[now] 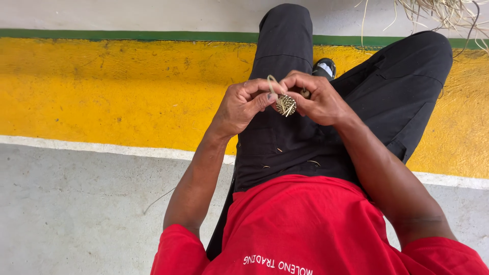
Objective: The person is weaving a bamboo strip into a small circular base.
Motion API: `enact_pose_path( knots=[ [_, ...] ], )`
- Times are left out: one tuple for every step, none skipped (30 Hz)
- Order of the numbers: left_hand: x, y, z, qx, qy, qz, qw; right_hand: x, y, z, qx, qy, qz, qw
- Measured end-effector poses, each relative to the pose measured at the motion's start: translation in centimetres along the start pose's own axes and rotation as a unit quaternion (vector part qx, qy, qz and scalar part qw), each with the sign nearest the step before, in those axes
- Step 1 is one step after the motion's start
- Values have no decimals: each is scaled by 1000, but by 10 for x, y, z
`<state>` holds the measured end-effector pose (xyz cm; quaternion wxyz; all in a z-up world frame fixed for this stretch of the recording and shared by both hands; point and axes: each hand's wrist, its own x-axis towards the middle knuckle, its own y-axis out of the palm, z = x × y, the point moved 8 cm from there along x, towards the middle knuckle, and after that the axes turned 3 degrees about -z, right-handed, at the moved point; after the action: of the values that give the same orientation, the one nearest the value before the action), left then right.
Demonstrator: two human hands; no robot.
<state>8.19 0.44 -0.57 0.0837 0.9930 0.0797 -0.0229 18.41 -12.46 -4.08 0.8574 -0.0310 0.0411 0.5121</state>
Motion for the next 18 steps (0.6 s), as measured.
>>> enact_pose_path(
  knots=[
    [-2, 0, -3, 3, 16, 7, 1000, 2, -7, 16, -121, -100, -34, 987],
    [-3, 0, -5, 6, 32, 15, 999, 1, -10, 31, -240, -196, -65, 949],
    [-5, -1, -12, 6, 31, 16, 999, 4, -13, 38, -240, -195, -66, 949],
    [-7, -4, -22, 76, 56, 7, 996, 8, -26, 41, -262, -143, -123, 947],
    [-6, -10, -35, 150, 87, -6, 985, 17, -39, 46, -283, -97, -177, 938],
    [-3, -15, -45, 154, 91, -8, 984, 17, -34, 54, -283, -104, -177, 937],
    [-3, -17, -54, 328, 113, -15, 938, 16, -20, 58, -270, -110, -123, 949],
    [-3, -18, -61, 491, 130, -20, 861, 14, -5, 61, -255, -116, -68, 957],
    [-2, -19, -59, 490, 127, -16, 862, 14, 5, 59, -253, -112, -70, 958],
    [-3, -16, -58, 506, 143, 0, 850, 13, 19, 60, -296, -128, -60, 945],
    [-1, -13, -57, 522, 162, 15, 837, 14, 32, 62, -340, -145, -49, 928],
    [-1, -9, -52, 521, 163, 18, 838, 11, 32, 56, -340, -143, -52, 928],
    [-2, -11, -49, 532, 155, -9, 832, 10, 32, 53, -344, -147, -64, 925],
    [-3, -14, -45, 543, 147, -36, 826, 10, 33, 49, -348, -151, -76, 922],
    [-8, -12, -42, 544, 144, -38, 825, 9, 34, 49, -346, -152, -74, 923],
    [-12, -17, -39, 487, 126, -72, 861, 9, 32, 46, -332, -135, -82, 930],
    [-17, -17, -31, 422, 107, -100, 895, 3, 29, 42, -320, -110, -95, 936],
    [-19, -13, -19, 419, 104, -94, 897, -1, 29, 40, -320, -103, -98, 937]
  ],
)
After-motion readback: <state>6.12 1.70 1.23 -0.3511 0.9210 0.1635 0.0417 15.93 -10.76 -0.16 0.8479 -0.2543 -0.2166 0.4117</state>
